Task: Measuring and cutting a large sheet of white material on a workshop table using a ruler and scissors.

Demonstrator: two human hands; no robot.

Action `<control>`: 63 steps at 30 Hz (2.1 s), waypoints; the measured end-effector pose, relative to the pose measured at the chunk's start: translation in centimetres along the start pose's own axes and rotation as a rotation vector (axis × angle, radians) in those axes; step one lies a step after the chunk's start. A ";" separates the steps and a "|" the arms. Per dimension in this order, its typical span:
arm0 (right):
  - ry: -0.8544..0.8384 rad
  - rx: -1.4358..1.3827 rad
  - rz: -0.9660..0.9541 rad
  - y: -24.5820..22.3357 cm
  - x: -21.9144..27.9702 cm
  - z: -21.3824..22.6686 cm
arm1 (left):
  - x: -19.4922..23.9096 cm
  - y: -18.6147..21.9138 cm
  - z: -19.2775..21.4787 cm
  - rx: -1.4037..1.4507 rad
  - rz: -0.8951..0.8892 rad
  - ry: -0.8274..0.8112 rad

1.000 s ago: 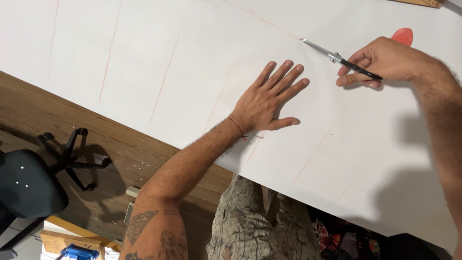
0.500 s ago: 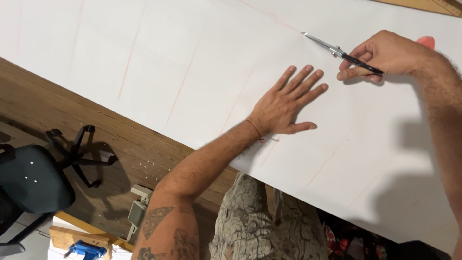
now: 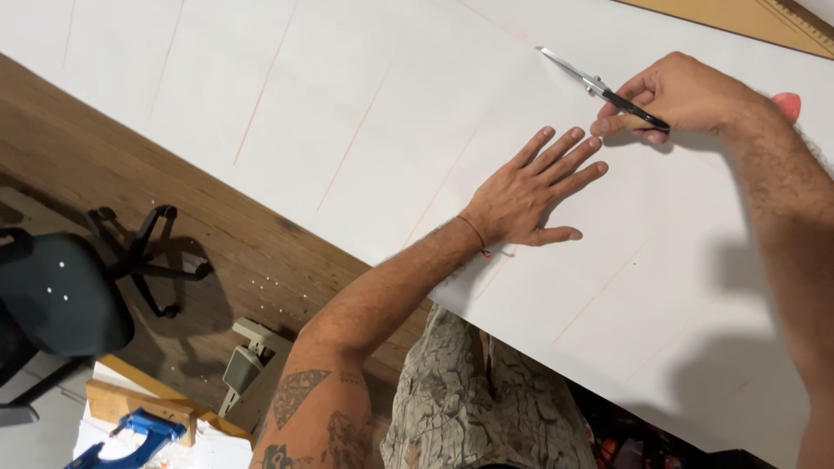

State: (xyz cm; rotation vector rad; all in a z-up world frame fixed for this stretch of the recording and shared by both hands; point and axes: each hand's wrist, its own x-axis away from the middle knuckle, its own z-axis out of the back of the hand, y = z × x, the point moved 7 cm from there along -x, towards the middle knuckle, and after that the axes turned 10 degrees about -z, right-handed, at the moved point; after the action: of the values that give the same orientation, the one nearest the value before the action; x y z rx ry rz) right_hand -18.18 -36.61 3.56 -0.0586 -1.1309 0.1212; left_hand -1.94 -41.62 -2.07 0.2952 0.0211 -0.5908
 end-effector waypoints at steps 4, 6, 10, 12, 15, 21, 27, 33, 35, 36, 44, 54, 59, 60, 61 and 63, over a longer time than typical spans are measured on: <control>-0.024 -0.027 0.024 -1.2 -0.2 -0.1 | 0.1 0.0 -0.3 -0.028 0.008 0.012; -0.012 -0.010 0.057 -1.8 -0.4 0.2 | 0.0 0.0 -0.4 -0.026 -0.002 -0.011; -0.020 0.006 0.072 -2.8 -0.6 -0.1 | 0.1 0.0 -0.6 0.001 0.016 0.015; -0.020 -0.046 0.099 -3.5 -0.6 0.2 | 0.1 -0.1 -0.7 0.022 0.008 0.006; -0.018 -0.041 0.139 -3.9 -2.2 0.3 | 0.2 -0.1 -0.8 0.024 0.011 0.046; -0.105 -0.118 0.208 -4.2 -5.4 -0.4 | 0.3 -0.3 -1.3 0.040 0.012 0.068; -0.087 -0.084 0.123 -6.5 -3.7 -0.2 | 0.3 -0.4 -1.4 0.030 0.014 0.048; -0.064 -0.067 0.107 -7.9 -4.4 -0.2 | 0.3 -0.5 -1.0 0.010 0.011 -0.002; -0.069 -0.077 0.102 -8.6 -4.1 -0.1 | 0.2 -0.6 -0.9 0.005 0.004 -0.012; -0.075 -0.088 0.104 -9.0 -4.1 -0.2 | 0.3 -0.6 -0.8 -0.005 0.000 -0.024; -0.093 -0.106 0.082 -10.9 -4.5 -0.2 | 0.4 -0.7 -0.7 -0.023 0.007 -0.018; -0.096 -0.097 0.083 -14.3 -4.5 -0.2 | 0.5 -0.6 -1.2 0.046 0.011 0.009; -0.097 -0.114 0.082 -15.7 -4.4 -0.5 | 0.3 -0.5 -1.7 0.055 0.014 -0.001; -0.093 -0.119 0.076 -16.0 -4.4 -0.5 | 0.3 -0.5 -1.8 0.052 0.009 -0.012; -0.093 -0.118 0.076 -16.2 -4.4 -0.5 | 0.3 -0.4 -1.7 0.052 0.009 -0.012; -0.084 -0.092 0.090 -16.9 -4.4 -0.3 | 0.3 -0.5 -1.7 0.046 0.012 -0.026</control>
State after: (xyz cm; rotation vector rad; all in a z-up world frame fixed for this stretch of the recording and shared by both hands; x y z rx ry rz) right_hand -18.65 -53.94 1.31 -0.1879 -1.2176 0.1529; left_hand -1.81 -41.71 -3.90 0.3324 -0.0197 -0.5834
